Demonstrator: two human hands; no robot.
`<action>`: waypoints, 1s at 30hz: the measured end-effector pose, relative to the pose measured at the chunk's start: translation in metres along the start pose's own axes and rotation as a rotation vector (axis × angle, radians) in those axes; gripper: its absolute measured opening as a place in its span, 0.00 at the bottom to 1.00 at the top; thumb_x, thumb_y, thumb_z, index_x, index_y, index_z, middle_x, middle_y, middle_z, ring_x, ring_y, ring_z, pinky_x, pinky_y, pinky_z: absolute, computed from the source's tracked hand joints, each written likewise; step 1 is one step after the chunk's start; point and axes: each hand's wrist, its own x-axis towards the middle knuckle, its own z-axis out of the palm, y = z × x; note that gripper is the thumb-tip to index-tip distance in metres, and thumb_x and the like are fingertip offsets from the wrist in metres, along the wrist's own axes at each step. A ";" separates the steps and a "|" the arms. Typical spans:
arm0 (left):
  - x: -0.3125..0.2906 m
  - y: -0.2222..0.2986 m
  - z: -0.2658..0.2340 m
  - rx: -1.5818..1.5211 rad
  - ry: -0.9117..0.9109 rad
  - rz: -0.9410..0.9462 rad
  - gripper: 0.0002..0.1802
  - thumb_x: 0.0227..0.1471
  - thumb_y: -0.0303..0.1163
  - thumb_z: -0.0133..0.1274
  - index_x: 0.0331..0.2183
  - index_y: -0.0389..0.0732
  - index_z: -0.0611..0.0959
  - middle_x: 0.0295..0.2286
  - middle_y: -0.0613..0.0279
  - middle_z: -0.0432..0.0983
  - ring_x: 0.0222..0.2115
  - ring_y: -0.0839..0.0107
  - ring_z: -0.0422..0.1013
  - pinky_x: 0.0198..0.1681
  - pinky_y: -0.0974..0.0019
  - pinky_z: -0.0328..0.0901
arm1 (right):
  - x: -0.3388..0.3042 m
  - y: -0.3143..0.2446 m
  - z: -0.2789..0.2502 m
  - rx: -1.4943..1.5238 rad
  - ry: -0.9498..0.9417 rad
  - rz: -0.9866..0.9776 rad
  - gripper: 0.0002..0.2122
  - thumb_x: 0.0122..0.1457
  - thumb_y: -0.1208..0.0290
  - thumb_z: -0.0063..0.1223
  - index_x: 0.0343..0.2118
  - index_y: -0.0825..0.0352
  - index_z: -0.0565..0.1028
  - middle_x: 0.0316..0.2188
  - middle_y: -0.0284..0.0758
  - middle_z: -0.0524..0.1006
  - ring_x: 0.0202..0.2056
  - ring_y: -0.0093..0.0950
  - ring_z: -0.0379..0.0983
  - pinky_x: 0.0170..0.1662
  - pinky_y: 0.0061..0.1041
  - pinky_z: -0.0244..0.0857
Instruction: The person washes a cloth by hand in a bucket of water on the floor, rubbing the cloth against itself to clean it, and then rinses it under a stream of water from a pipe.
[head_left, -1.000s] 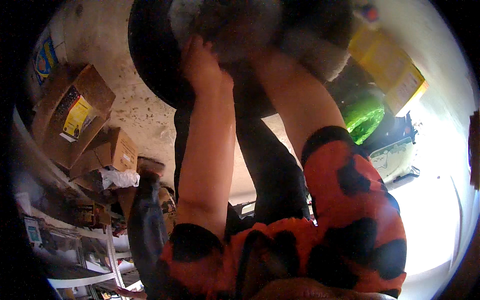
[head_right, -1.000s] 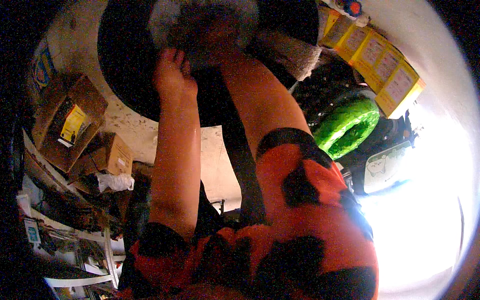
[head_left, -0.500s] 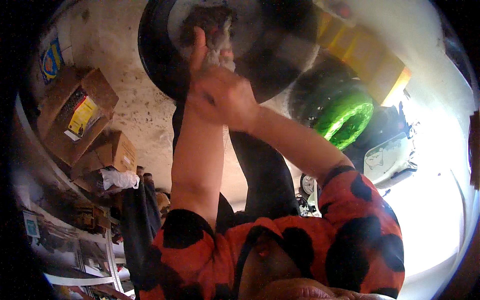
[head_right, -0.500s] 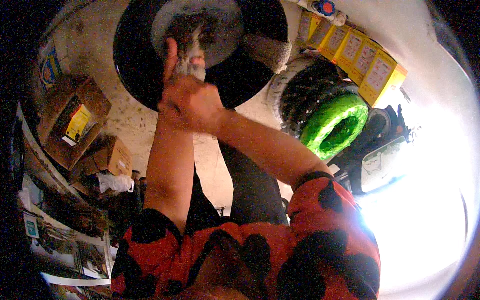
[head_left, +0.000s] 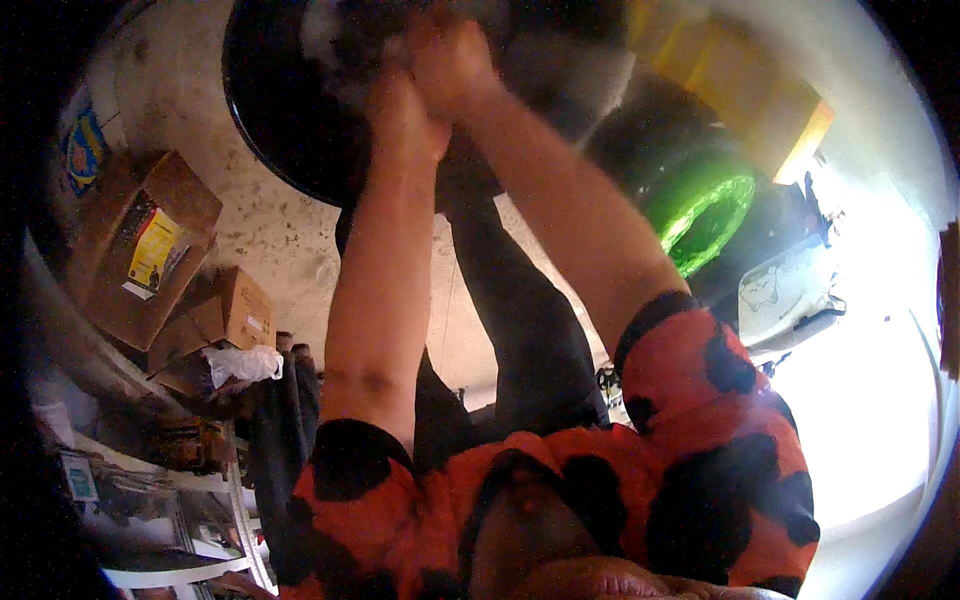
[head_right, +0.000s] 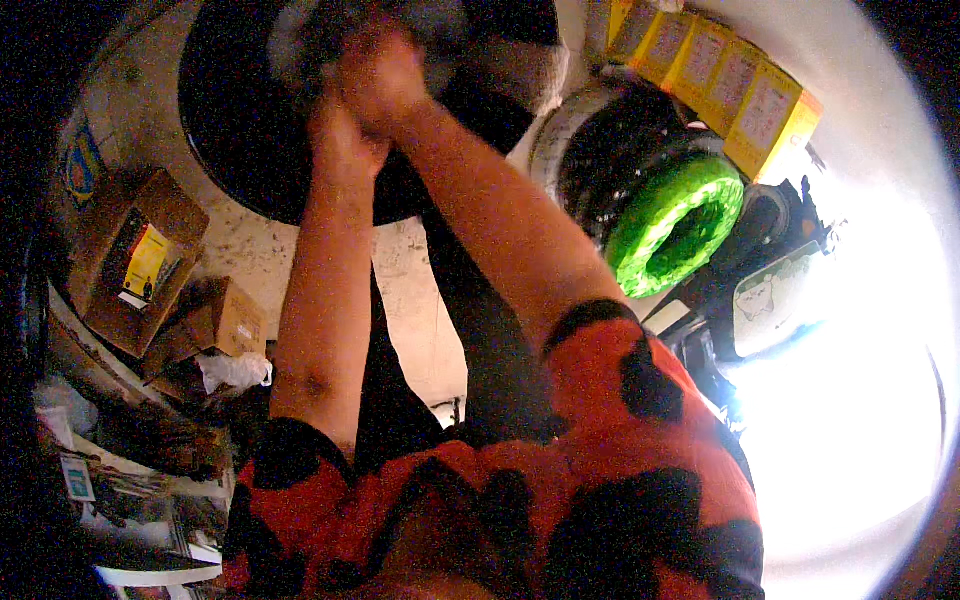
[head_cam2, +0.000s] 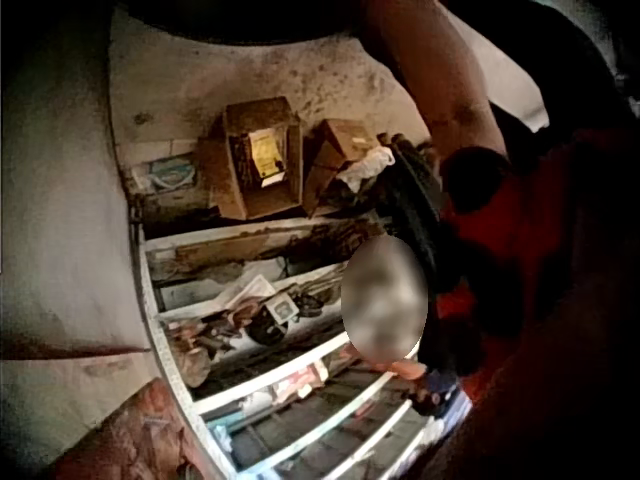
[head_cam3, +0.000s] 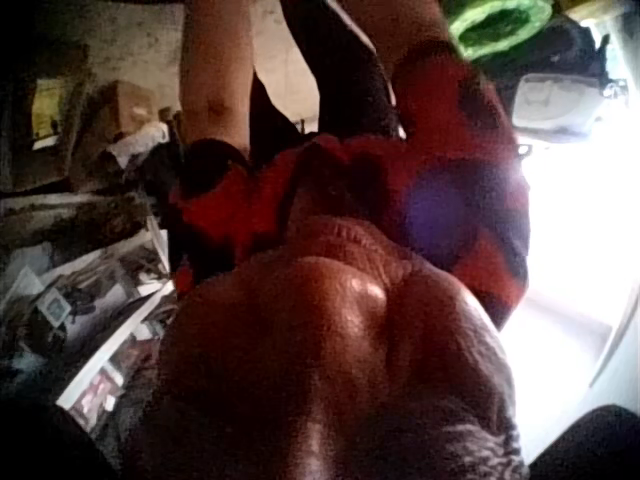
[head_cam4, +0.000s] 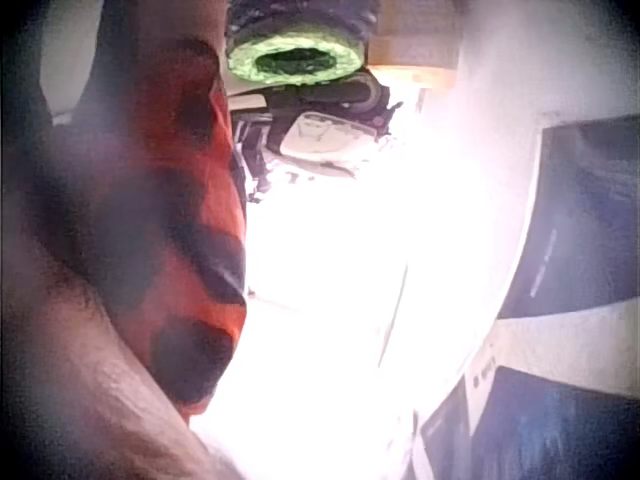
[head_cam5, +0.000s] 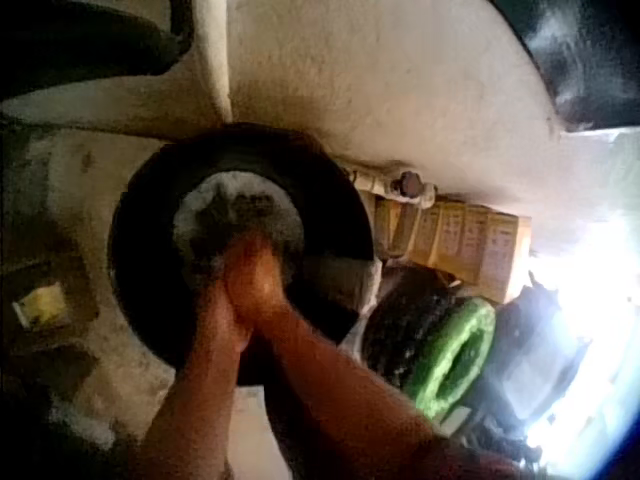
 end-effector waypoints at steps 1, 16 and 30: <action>0.005 -0.003 0.002 0.062 0.002 0.021 0.20 0.49 0.39 0.43 0.42 0.37 0.70 0.34 0.55 0.72 0.33 0.61 0.71 0.37 0.60 0.67 | 0.015 -0.007 -0.005 -0.240 -0.160 0.072 0.10 0.48 0.72 0.46 0.32 0.70 0.72 0.32 0.43 0.73 0.43 0.45 0.64 0.49 0.39 0.57; 0.019 0.002 -0.046 -2.004 0.555 -1.368 0.25 0.56 0.45 0.36 0.50 0.38 0.64 0.48 0.56 0.64 0.48 0.60 0.61 0.51 0.58 0.56 | 0.024 -0.003 -0.029 0.657 -0.100 0.410 0.20 0.57 0.56 0.40 0.40 0.71 0.69 0.42 0.50 0.69 0.40 0.42 0.70 0.40 0.33 0.66; -0.064 0.020 -0.110 -1.612 0.139 -0.646 0.36 0.46 0.35 0.53 0.54 0.39 0.56 0.56 0.56 0.48 0.55 0.61 0.50 0.54 0.55 0.49 | 0.133 0.086 0.072 -0.686 -0.165 -0.268 0.11 0.55 0.64 0.42 0.38 0.64 0.70 0.37 0.41 0.67 0.36 0.33 0.66 0.37 0.31 0.65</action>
